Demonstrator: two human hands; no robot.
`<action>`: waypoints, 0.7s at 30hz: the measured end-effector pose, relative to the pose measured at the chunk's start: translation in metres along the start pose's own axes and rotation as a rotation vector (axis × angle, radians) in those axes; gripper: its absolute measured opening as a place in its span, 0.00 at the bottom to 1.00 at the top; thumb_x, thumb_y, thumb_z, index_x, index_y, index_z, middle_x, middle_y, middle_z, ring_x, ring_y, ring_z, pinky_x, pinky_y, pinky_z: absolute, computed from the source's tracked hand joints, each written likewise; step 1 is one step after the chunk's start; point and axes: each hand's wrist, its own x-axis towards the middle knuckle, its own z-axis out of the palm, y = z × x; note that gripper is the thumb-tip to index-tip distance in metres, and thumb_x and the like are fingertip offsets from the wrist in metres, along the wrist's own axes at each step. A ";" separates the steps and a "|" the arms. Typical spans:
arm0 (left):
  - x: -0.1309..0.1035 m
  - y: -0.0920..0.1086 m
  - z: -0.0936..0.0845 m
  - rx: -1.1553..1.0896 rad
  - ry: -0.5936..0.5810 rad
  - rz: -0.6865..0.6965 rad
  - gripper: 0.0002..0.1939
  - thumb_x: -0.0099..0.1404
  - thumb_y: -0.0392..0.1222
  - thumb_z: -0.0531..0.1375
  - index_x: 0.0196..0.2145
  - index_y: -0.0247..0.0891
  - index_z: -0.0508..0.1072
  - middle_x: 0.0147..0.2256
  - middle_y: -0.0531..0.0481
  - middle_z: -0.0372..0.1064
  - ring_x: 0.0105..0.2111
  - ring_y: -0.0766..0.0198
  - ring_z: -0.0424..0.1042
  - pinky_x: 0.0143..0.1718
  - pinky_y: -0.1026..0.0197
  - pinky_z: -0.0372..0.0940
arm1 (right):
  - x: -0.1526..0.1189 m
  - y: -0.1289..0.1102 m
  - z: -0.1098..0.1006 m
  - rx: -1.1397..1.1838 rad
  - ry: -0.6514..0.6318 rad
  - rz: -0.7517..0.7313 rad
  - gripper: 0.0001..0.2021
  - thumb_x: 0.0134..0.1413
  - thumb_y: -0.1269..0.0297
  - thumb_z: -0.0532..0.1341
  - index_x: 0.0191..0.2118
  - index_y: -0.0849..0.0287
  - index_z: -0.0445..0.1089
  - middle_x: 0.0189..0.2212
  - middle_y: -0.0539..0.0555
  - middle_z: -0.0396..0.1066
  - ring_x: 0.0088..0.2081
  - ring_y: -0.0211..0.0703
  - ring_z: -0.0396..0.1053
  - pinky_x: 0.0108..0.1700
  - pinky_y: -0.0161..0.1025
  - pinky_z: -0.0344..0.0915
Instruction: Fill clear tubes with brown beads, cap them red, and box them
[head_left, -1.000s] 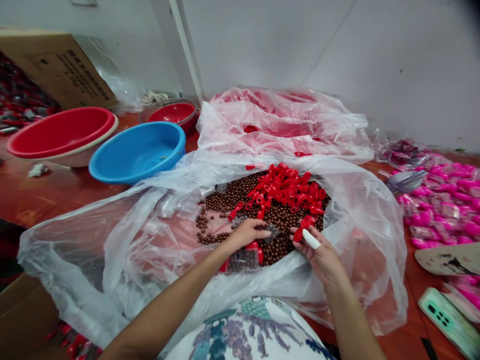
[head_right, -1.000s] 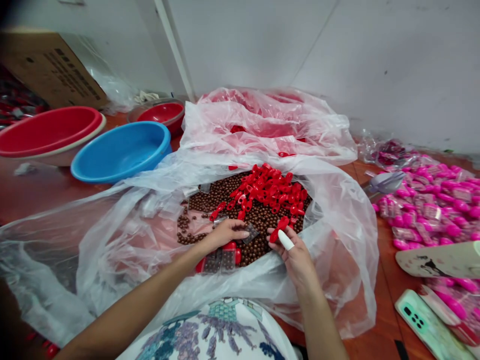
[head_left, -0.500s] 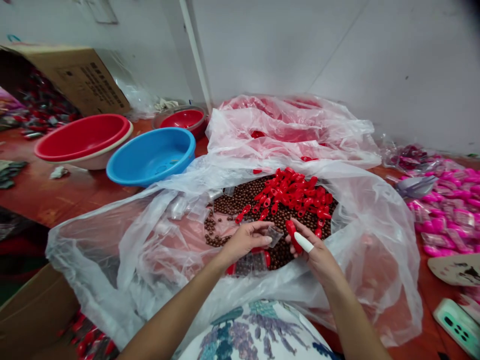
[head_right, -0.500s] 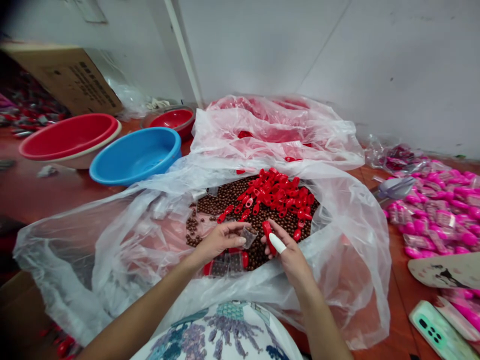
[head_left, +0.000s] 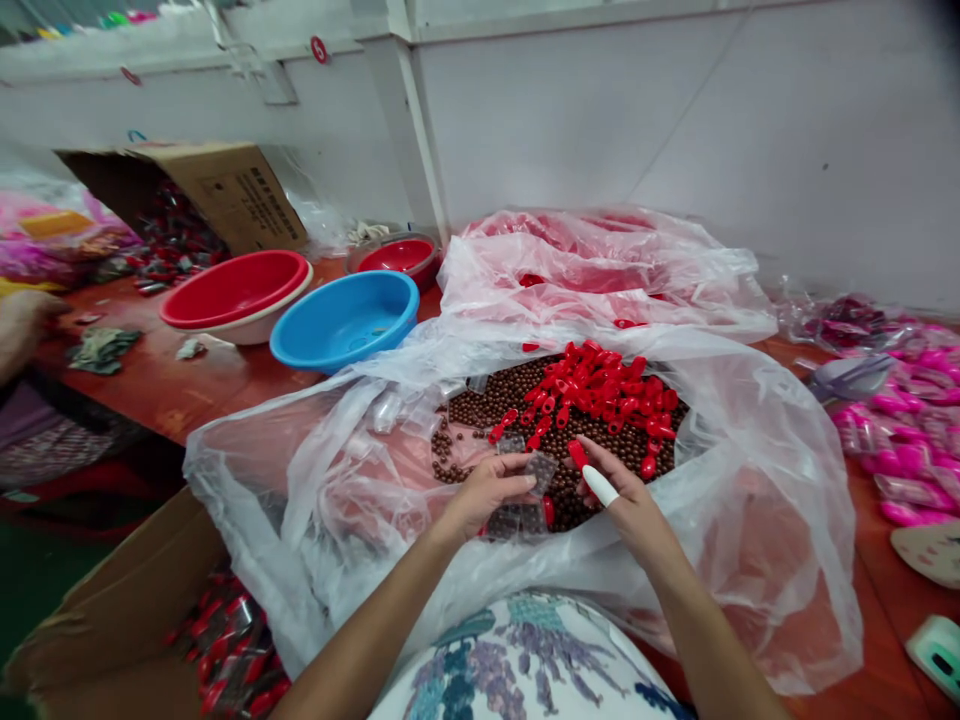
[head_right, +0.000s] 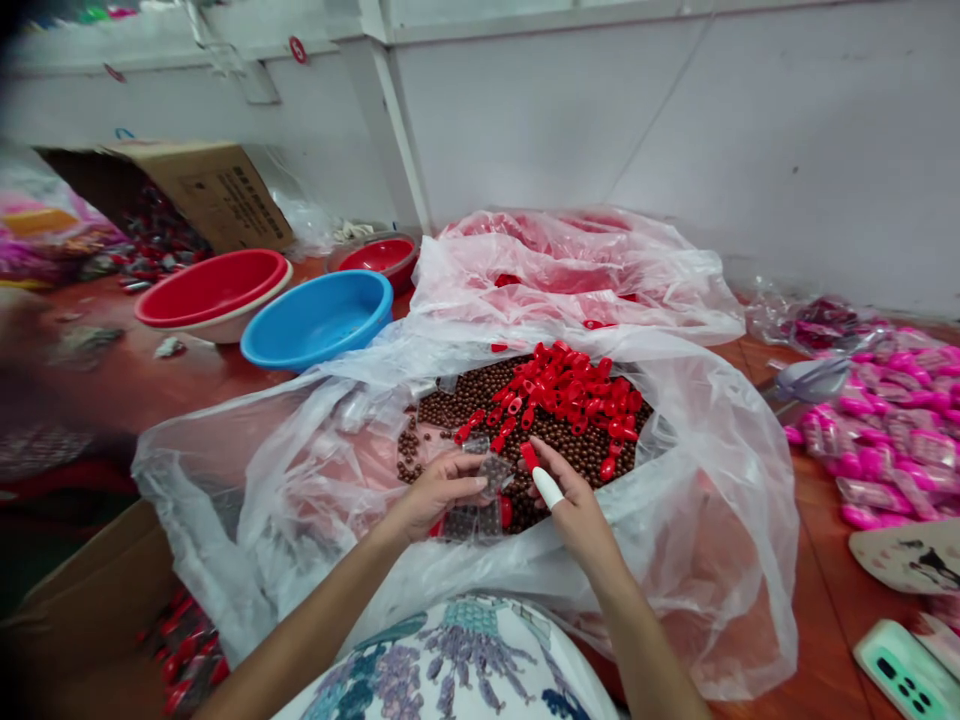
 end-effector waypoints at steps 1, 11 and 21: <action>-0.002 -0.002 -0.001 -0.007 0.022 -0.007 0.23 0.49 0.39 0.66 0.45 0.34 0.73 0.42 0.42 0.71 0.35 0.65 0.70 0.39 0.61 0.66 | -0.001 0.001 0.001 -0.020 0.012 -0.021 0.24 0.50 0.57 0.61 0.54 0.47 0.63 0.50 0.52 0.67 0.34 0.39 0.68 0.37 0.37 0.66; -0.019 -0.015 -0.001 -0.082 -0.017 0.014 0.23 0.49 0.32 0.62 0.45 0.35 0.73 0.40 0.45 0.72 0.35 0.65 0.70 0.40 0.60 0.66 | -0.001 0.002 0.015 -0.157 -0.163 -0.220 0.23 0.53 0.58 0.58 0.57 0.47 0.60 0.57 0.48 0.60 0.58 0.45 0.56 0.61 0.47 0.48; -0.018 -0.017 -0.007 -0.171 0.050 -0.004 0.19 0.51 0.34 0.62 0.43 0.32 0.74 0.40 0.42 0.72 0.34 0.63 0.71 0.40 0.57 0.67 | -0.004 0.008 0.004 -0.163 -0.065 -0.170 0.22 0.53 0.57 0.58 0.54 0.46 0.63 0.56 0.48 0.61 0.58 0.47 0.56 0.61 0.51 0.46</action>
